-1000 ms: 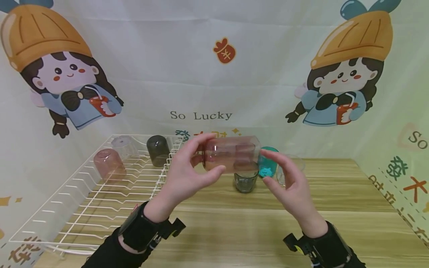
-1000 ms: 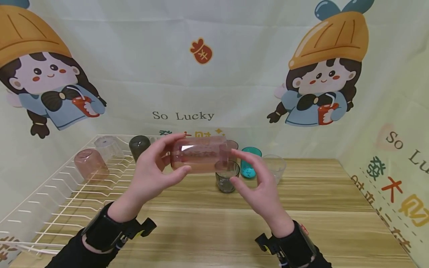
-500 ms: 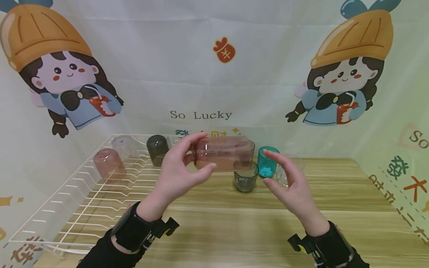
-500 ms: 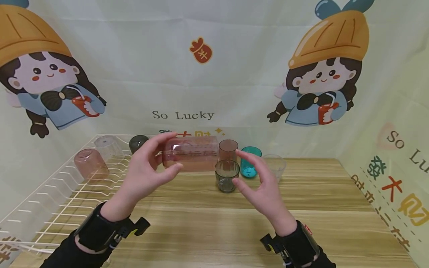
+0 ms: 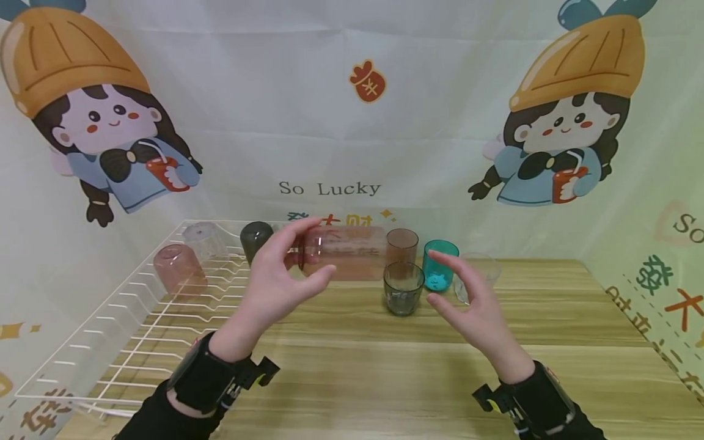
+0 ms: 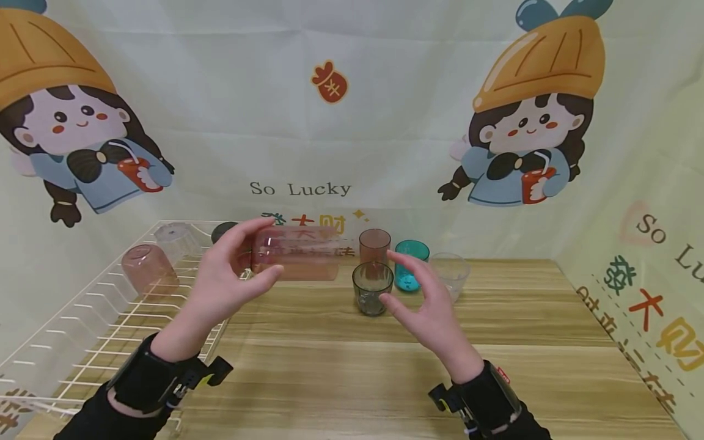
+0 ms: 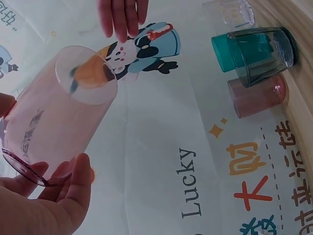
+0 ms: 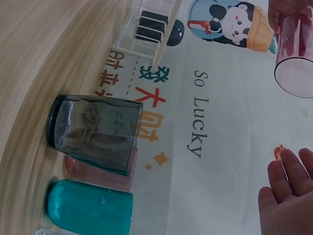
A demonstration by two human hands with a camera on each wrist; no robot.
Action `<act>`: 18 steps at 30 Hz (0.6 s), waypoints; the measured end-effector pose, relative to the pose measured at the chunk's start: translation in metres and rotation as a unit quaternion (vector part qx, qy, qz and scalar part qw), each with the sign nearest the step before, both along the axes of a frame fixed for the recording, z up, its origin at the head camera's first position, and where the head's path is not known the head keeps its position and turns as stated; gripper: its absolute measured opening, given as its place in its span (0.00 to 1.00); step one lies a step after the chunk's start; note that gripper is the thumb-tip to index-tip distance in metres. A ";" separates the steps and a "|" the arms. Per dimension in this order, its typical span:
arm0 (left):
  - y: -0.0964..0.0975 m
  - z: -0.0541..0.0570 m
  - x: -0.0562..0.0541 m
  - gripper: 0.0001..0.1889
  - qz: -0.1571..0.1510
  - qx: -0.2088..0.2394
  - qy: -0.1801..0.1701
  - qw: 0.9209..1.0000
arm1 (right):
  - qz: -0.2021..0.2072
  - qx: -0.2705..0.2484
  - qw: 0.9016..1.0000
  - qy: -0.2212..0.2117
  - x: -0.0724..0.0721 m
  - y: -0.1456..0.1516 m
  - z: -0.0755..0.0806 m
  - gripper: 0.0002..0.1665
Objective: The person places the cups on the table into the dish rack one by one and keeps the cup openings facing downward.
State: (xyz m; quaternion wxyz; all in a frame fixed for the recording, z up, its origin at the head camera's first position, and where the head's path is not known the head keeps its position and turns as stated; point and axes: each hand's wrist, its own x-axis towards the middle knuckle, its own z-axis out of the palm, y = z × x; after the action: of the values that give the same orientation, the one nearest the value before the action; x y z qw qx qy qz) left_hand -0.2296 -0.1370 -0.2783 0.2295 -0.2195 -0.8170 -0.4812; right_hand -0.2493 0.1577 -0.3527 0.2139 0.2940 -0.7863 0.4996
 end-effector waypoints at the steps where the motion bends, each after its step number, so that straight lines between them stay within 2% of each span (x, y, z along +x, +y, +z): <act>1: -0.002 -0.001 0.000 0.35 0.003 -0.002 -0.001 1.000 | -0.004 0.004 1.000 -0.001 -0.001 0.000 -0.001 0.37; 7: -0.012 -0.001 -0.002 0.34 0.021 -0.022 0.000 1.000 | -0.021 0.015 1.000 -0.009 -0.006 0.000 -0.008 0.37; 18: -0.033 0.004 -0.003 0.34 0.046 -0.044 -0.003 0.998 | -0.017 0.039 0.999 -0.024 -0.016 0.001 -0.021 0.35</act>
State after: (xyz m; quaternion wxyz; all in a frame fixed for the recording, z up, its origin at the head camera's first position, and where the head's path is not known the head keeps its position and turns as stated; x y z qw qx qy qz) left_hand -0.2326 -0.1695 -0.2742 0.2393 -0.1906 -0.8473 -0.4340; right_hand -0.2650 0.1582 -0.3737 0.1913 0.2765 -0.8151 0.4717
